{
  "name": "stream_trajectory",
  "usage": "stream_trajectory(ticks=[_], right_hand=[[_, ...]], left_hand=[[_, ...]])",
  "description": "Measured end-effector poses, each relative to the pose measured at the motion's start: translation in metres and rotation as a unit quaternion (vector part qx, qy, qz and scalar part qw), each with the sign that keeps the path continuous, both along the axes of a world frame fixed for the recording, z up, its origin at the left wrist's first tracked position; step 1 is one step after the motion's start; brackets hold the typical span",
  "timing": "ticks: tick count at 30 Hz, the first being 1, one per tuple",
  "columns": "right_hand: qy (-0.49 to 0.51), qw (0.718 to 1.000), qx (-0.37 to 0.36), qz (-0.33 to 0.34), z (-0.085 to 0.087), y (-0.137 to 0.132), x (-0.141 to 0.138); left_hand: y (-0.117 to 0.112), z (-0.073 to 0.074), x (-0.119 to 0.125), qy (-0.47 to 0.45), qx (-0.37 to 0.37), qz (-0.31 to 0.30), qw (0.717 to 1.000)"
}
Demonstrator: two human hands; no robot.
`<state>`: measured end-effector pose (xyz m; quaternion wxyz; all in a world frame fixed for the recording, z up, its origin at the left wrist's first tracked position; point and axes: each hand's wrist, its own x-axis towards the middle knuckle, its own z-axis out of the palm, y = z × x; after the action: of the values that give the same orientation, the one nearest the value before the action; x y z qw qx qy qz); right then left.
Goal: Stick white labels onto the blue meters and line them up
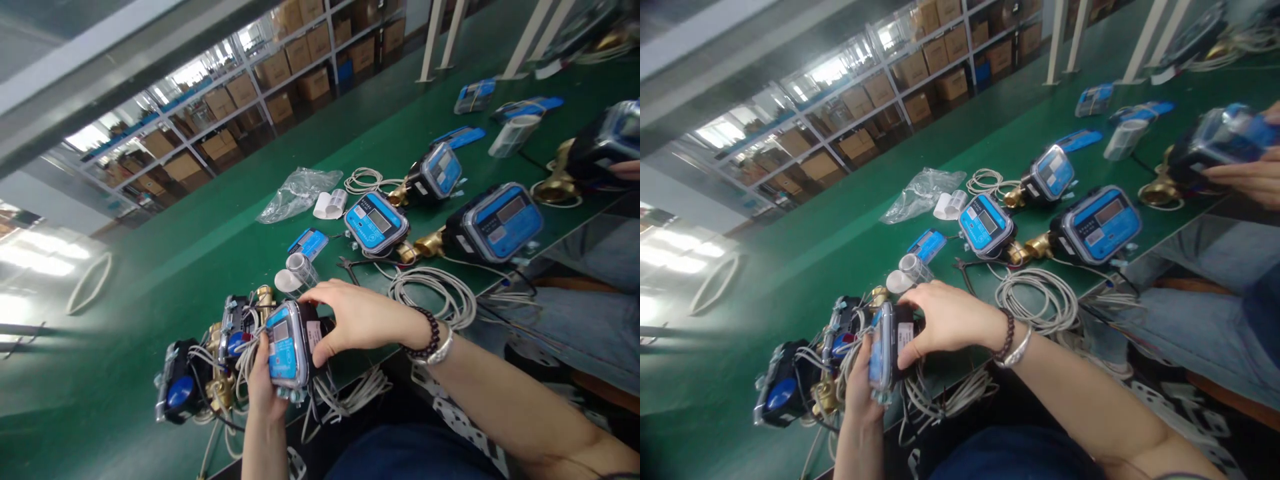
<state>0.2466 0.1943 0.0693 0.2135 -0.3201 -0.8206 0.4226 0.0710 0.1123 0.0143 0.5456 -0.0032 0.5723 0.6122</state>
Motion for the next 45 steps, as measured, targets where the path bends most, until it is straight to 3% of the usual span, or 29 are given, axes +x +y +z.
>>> stream_trajectory(ticks=[3,5,7,10,12,14,17,19,22,25,27,29,31,33,35,37,40,45], right_hand=[[0.044,0.992,-0.118,0.011,-0.006,0.02,-0.005],[0.13,0.977,-0.163,-0.041,-0.016,0.029,-0.004],[0.214,0.952,-0.171,-0.136,-0.032,0.029,0.004],[0.273,0.907,-0.154,-0.282,-0.059,0.007,0.023],[0.292,0.881,-0.162,-0.336,-0.076,-0.023,0.031],[0.309,0.872,-0.208,-0.318,-0.087,-0.056,0.03],[0.339,0.885,-0.238,-0.212,-0.09,-0.094,0.011],[0.371,0.869,-0.236,-0.226,-0.085,-0.102,-0.002],[0.423,0.809,-0.292,-0.287,-0.066,-0.093,-0.007],[0.48,0.74,-0.39,-0.265,-0.035,-0.074,0.009],[0.506,0.693,-0.442,-0.261,-0.008,-0.063,0.022],[0.522,0.669,-0.461,-0.26,0.018,-0.055,0.031],[0.541,0.662,-0.454,-0.251,0.04,-0.051,0.036],[0.55,0.66,-0.453,-0.237,0.054,-0.049,0.038],[0.546,0.669,-0.458,-0.21,0.06,-0.047,0.041],[0.535,0.689,-0.455,-0.178,0.063,-0.045,0.046],[0.527,0.724,-0.406,-0.178,0.061,-0.041,0.062],[0.533,0.739,-0.312,-0.269,0.046,-0.032,0.095]], left_hand=[[-0.001,-0.003,-0.001,-0.01,0.002,-0.015,1.0],[-0.002,-0.004,0.0,-0.013,0.014,-0.015,1.0],[-0.003,-0.004,0.001,-0.008,0.023,0.003,1.0],[-0.004,0.0,0.003,-0.002,0.024,0.032,0.999],[-0.004,0.003,0.006,-0.004,0.033,0.041,0.999],[-0.003,0.004,0.013,-0.004,0.039,0.052,0.998],[-0.003,0.001,0.033,0.025,0.061,0.059,0.996],[-0.008,-0.003,0.05,0.072,0.105,0.041,0.991],[-0.024,-0.003,0.061,0.154,0.162,-0.013,0.975],[-0.043,0.007,0.047,0.191,0.233,-0.086,0.949],[-0.05,0.015,0.031,0.205,0.304,-0.102,0.925],[-0.05,0.019,0.022,0.225,0.344,-0.111,0.905],[-0.044,0.018,0.027,0.23,0.343,-0.186,0.892],[-0.037,0.012,0.044,0.194,0.327,-0.319,0.868],[-0.03,0.004,0.065,0.143,0.318,-0.437,0.829],[-0.026,-0.003,0.08,0.099,0.296,-0.508,0.803],[-0.021,-0.007,0.078,0.026,0.269,-0.503,0.821],[-0.007,0.001,0.046,-0.099,0.274,-0.391,0.873]])
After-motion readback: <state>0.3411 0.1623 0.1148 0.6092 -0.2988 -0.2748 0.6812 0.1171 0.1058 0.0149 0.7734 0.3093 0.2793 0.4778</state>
